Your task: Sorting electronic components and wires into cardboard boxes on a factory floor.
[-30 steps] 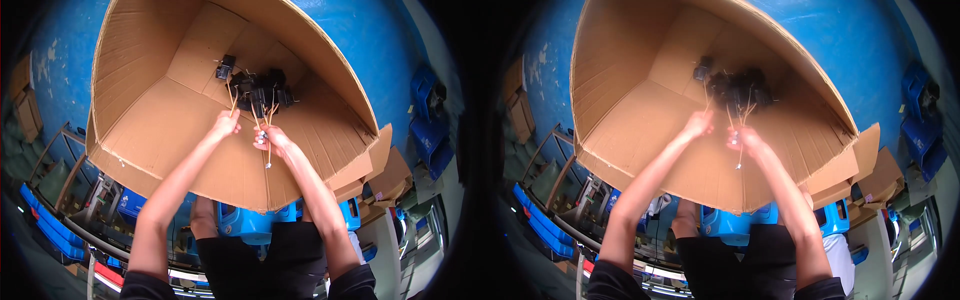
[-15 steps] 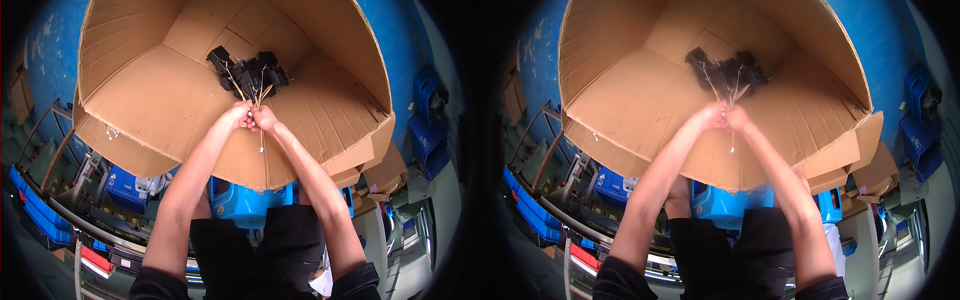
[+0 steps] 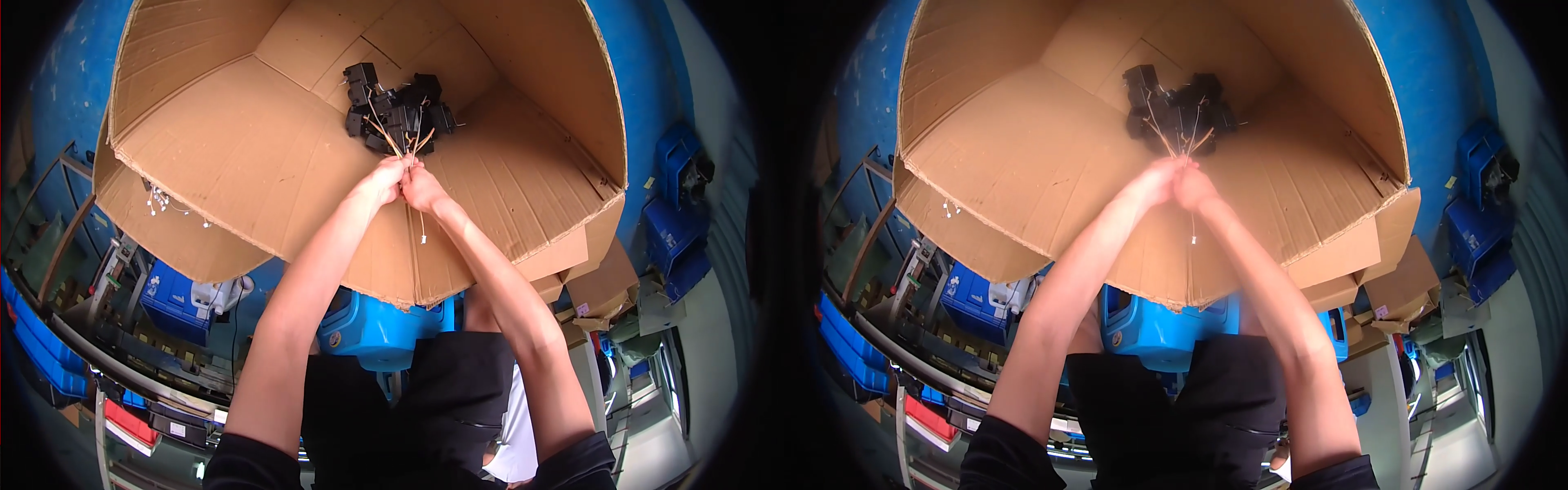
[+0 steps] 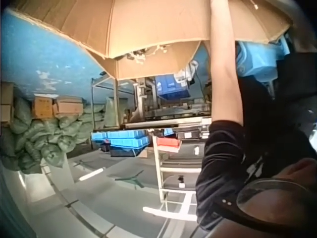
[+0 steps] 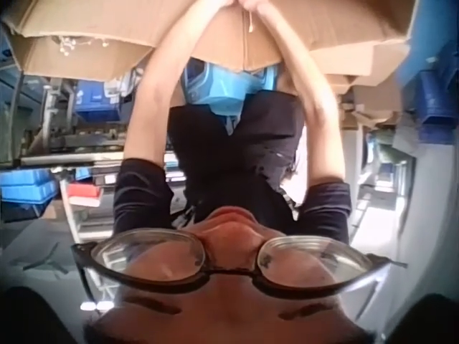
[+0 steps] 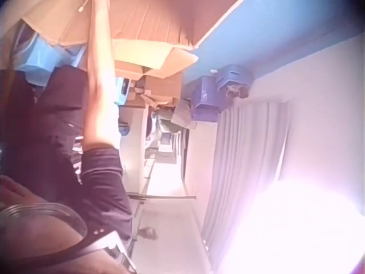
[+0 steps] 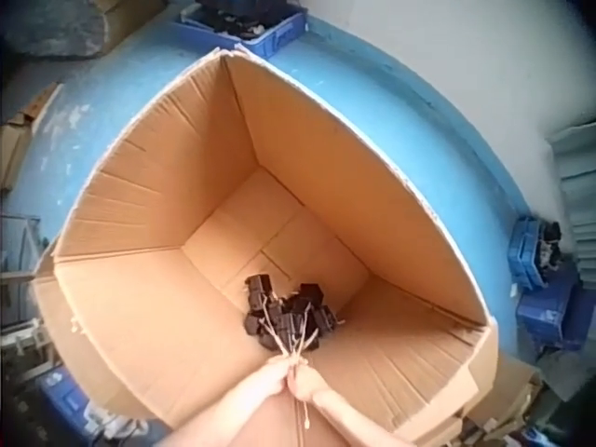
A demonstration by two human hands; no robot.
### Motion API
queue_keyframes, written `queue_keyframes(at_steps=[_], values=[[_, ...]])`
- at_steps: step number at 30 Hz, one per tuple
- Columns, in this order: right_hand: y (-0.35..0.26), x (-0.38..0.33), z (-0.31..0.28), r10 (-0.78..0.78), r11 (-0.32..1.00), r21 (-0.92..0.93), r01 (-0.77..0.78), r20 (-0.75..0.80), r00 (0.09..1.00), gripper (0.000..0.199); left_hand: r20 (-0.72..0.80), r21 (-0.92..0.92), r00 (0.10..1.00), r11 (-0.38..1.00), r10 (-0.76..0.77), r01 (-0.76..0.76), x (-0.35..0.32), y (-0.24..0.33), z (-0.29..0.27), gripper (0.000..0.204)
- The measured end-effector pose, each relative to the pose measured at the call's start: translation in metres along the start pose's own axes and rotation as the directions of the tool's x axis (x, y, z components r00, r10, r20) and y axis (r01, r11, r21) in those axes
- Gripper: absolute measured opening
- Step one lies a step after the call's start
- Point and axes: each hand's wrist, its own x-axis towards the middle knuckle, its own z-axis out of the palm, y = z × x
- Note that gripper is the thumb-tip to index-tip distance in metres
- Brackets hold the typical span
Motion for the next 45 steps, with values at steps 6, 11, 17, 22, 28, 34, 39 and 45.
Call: queue_keyframes(at_steps=[6,11,17,22,28,34,39,45], values=[[0.007,-0.007,-0.007,0.045,0.998,0.034,-0.043,-0.063,0.997,0.036,-0.056,0.046,0.996,0.997,0.063,-0.060,0.001,-0.006,0.023,0.027],[-0.006,-0.033,-0.017,0.043,0.997,-0.065,-0.048,-0.074,0.996,0.033,-0.052,0.009,0.997,0.999,0.053,-0.053,-0.004,-0.002,0.016,0.029],[0.001,-0.034,-0.022,0.014,0.983,-0.179,-0.026,-0.070,0.997,0.035,-0.001,0.120,0.995,0.988,0.099,-0.098,-0.006,-0.003,0.012,0.031],[-0.018,-0.008,-0.059,0.134,0.983,-0.119,-0.140,-0.059,0.989,0.048,-0.038,0.187,0.997,0.980,0.073,-0.065,-0.011,0.002,0.014,0.032],[-0.027,0.023,-0.031,0.127,0.963,-0.189,-0.191,-0.306,0.944,0.042,-0.074,0.293,0.996,0.956,0.046,-0.023,-0.013,0.004,0.014,0.033],[0.000,0.055,-0.028,0.110,0.988,0.133,-0.082,-0.222,0.969,0.032,-0.059,0.087,0.998,0.996,0.010,-0.005,-0.018,0.008,0.004,0.033],[0.014,0.028,-0.045,0.216,0.768,0.616,-0.176,0.009,0.976,0.037,-0.046,0.005,0.999,1.000,0.007,-0.007,-0.026,0.013,0.010,0.032],[-0.033,-0.030,-0.015,0.203,0.968,0.136,-0.212,0.073,0.976,0.054,-0.055,-0.118,0.998,0.993,-0.002,-0.005,-0.030,0.014,0.007,0.032]])
